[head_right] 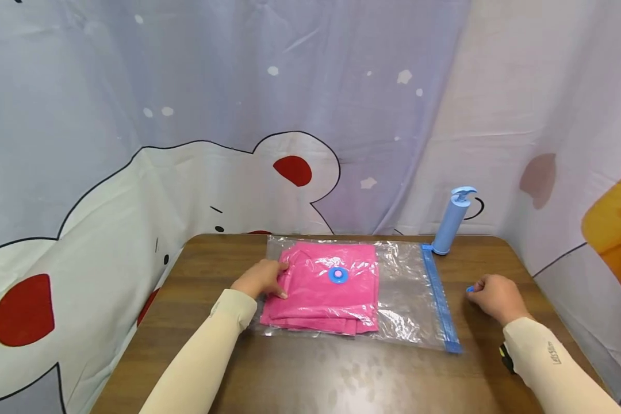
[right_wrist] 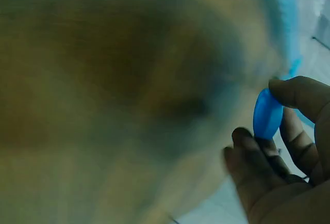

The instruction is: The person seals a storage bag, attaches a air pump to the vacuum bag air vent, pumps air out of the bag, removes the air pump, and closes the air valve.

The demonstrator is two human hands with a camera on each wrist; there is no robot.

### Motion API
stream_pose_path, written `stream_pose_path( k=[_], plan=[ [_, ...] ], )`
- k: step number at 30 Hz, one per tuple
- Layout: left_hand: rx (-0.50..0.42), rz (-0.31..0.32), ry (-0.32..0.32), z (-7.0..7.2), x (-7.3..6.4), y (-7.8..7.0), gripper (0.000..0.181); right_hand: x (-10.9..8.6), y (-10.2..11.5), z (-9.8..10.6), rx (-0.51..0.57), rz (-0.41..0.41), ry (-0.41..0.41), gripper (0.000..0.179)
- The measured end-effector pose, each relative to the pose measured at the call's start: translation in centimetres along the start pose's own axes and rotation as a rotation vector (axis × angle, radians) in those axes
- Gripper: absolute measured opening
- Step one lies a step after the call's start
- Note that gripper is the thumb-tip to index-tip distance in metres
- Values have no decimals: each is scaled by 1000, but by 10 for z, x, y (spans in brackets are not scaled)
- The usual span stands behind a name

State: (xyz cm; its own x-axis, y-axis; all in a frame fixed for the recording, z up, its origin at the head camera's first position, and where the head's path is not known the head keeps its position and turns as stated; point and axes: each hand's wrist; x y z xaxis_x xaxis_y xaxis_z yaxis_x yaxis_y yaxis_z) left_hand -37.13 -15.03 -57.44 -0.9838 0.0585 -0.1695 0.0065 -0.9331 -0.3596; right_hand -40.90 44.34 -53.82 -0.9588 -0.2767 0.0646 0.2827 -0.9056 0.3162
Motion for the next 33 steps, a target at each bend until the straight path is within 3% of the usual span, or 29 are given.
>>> stream_pose_path(
  k=[1, 5, 8, 15, 20, 24, 28, 31, 33],
  plan=[
    [-18, 10, 10, -4, 5, 8, 103, -2, -2, -6, 1, 1, 11, 26],
    [8, 17, 12, 0, 2, 16, 104, -5, -4, -22, -1, 2, 43, 25],
    [18, 5, 13, -2, 6, 20, 104, -6, -6, -26, -3, -10, 58, 23],
    [-1, 6, 25, -22, 26, 32, 108, -9, -12, -26, 21, -33, 116, 20],
    [4, 23, 29, -15, 18, 15, 106, -7, -17, -23, 20, -29, 107, 24],
    [-9, 24, 34, -8, 9, 5, 103, -3, -19, -16, 33, -42, 108, 51],
    [-53, 38, 55, 13, -17, -17, 101, 2, -18, -1, 67, -83, 129, 76],
    [-103, 66, 77, 34, -37, -38, 96, 9, -16, 10, 87, -103, 130, 79],
    [-129, 71, 80, 39, -42, -43, 92, 15, -13, 17, 97, -110, 133, 79]
  ],
)
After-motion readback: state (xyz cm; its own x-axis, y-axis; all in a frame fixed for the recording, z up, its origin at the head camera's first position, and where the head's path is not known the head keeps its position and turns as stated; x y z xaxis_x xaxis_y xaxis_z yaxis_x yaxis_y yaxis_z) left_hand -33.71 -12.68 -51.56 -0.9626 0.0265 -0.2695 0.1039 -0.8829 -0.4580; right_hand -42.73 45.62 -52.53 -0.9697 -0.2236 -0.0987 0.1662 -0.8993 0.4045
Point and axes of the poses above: each hand's wrist, its own x-axis towards the middle knuckle, its own z-axis out of the back of the hand, y = z × x, and after that the axes turned 5 degrees about -x, right-handed
